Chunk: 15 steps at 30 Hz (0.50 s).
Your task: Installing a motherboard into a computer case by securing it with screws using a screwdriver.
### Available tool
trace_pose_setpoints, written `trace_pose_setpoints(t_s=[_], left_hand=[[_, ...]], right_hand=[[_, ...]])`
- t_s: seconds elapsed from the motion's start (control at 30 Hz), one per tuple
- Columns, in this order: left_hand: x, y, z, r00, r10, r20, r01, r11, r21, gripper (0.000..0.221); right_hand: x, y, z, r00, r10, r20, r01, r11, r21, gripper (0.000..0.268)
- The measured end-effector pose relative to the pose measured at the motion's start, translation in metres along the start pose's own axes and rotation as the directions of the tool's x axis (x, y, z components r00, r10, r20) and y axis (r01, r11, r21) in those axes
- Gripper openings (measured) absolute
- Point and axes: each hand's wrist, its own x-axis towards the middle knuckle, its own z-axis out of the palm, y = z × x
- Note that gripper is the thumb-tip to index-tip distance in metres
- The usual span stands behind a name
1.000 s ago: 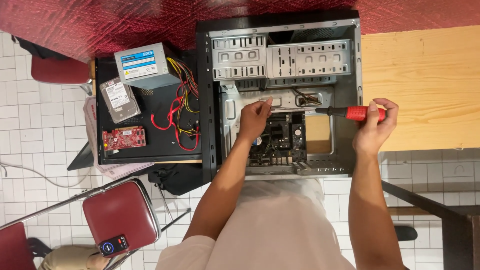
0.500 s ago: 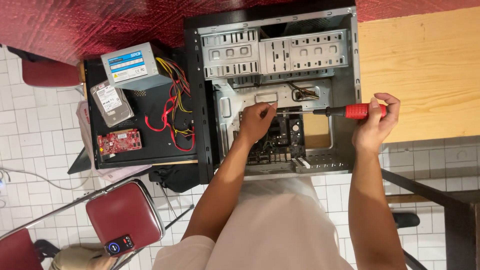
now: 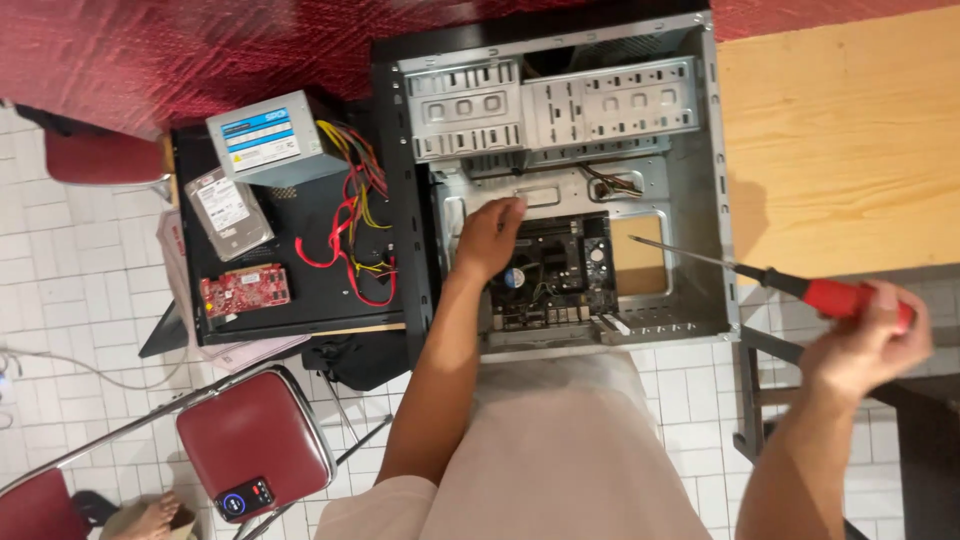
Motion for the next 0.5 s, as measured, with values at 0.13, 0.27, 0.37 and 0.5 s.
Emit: trace_pose_setpoints(t_s=[0.13, 0.27, 0.37, 0.5], left_hand=[[0.011, -0.017, -0.024, 0.94, -0.223, -0.258, 0.204, 0.974, -0.096, 0.069], [0.018, -0.035, -0.016, 0.866, -0.332, -0.373, 0.281, 0.942, -0.186, 0.062], [0.013, -0.027, -0.014, 0.898, -0.345, -0.274, 0.307, 0.936, -0.174, 0.066], [0.013, -0.022, -0.015, 0.898, -0.34, -0.279, 0.281, 0.932, -0.23, 0.05]], right_hand=[[-0.006, 0.005, -0.01, 0.999, 0.032, 0.018, -0.034, 0.994, 0.106, 0.042], [-0.018, 0.003, 0.013, 0.983, 0.175, -0.05, -0.161, 0.964, 0.213, 0.045], [-0.028, 0.0, 0.034, 0.97, 0.242, -0.006, -0.236, 0.952, 0.195, 0.035], [-0.039, -0.007, 0.063, 0.985, 0.161, 0.056, -0.168, 0.976, 0.141, 0.03]])
